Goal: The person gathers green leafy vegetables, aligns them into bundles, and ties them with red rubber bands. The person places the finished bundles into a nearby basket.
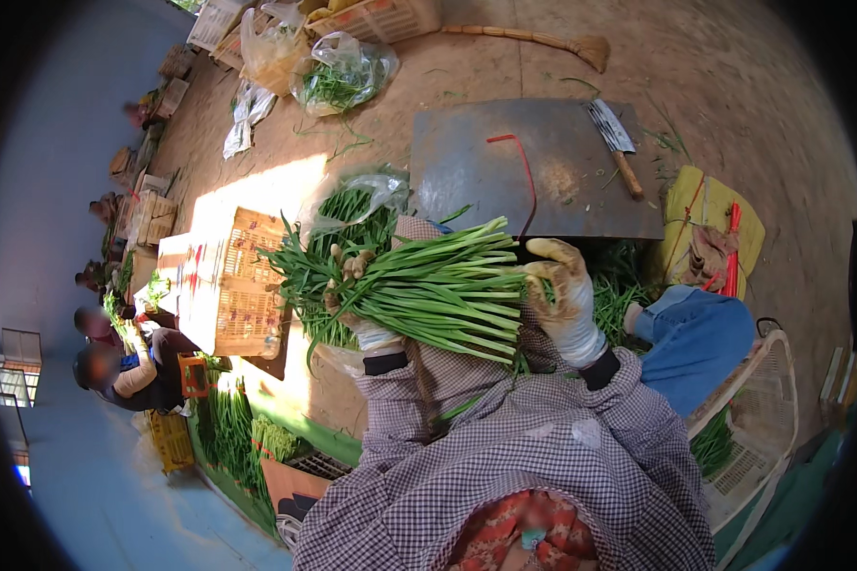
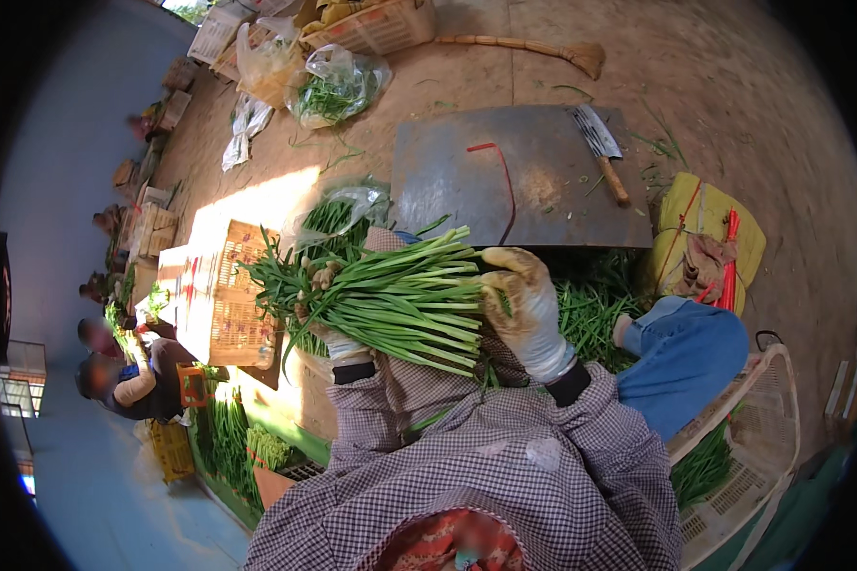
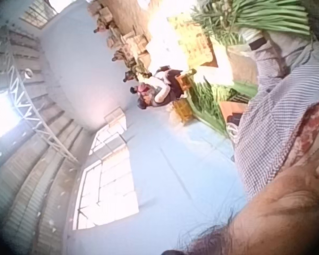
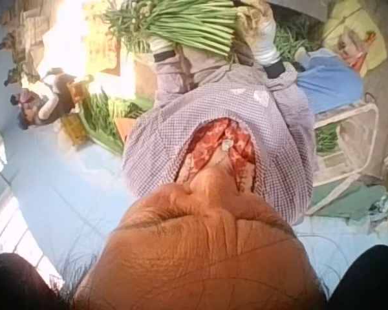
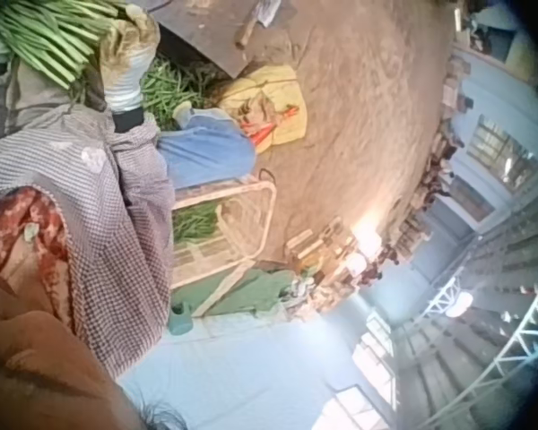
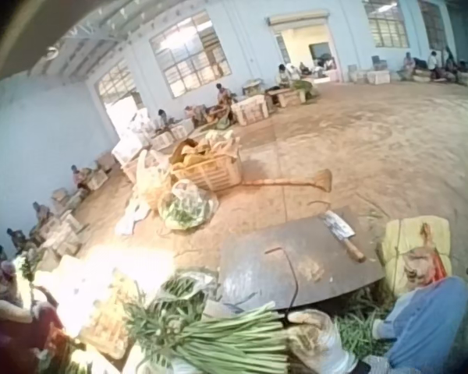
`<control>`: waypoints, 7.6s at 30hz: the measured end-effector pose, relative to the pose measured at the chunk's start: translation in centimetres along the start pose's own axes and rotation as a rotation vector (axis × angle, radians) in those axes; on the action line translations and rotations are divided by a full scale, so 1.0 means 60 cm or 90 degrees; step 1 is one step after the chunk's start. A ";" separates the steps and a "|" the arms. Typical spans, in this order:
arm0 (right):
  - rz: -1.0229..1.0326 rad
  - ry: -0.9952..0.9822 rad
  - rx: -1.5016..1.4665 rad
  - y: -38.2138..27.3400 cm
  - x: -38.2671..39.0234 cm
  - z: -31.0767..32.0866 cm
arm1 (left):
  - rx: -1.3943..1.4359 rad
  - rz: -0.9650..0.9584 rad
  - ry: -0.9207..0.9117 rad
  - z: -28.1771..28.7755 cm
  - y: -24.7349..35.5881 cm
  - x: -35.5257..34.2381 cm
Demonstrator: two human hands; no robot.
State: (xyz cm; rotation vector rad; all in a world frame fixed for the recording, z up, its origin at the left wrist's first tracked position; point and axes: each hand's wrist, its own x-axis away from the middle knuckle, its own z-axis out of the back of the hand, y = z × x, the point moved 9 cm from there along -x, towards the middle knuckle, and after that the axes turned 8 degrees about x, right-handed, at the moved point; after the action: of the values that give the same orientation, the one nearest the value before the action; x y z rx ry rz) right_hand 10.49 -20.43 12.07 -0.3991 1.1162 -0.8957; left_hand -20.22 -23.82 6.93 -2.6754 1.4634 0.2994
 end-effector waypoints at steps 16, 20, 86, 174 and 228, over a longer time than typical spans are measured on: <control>-0.508 -0.282 -0.574 0.075 0.106 -0.092 | 0.016 0.014 -0.043 -0.001 0.007 -0.019; -0.487 -0.113 -0.416 0.140 0.077 0.056 | 0.033 -0.042 -0.007 0.011 0.047 -0.022; -0.332 -0.130 -0.505 0.057 -0.023 -0.044 | -0.638 0.069 0.156 0.176 0.128 -0.017; -0.173 -0.634 -0.364 0.051 -0.009 -0.126 | 0.125 0.378 -0.300 -0.168 -0.275 -0.124; -0.574 -0.052 0.129 0.492 0.239 -0.001 | -0.632 0.794 0.049 0.228 -0.607 0.218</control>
State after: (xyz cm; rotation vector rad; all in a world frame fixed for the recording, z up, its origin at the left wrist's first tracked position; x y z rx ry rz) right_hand 24.86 -13.91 -16.68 -0.7847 0.7355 -1.7450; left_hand 15.46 -12.68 -10.13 -1.6240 3.4881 1.2187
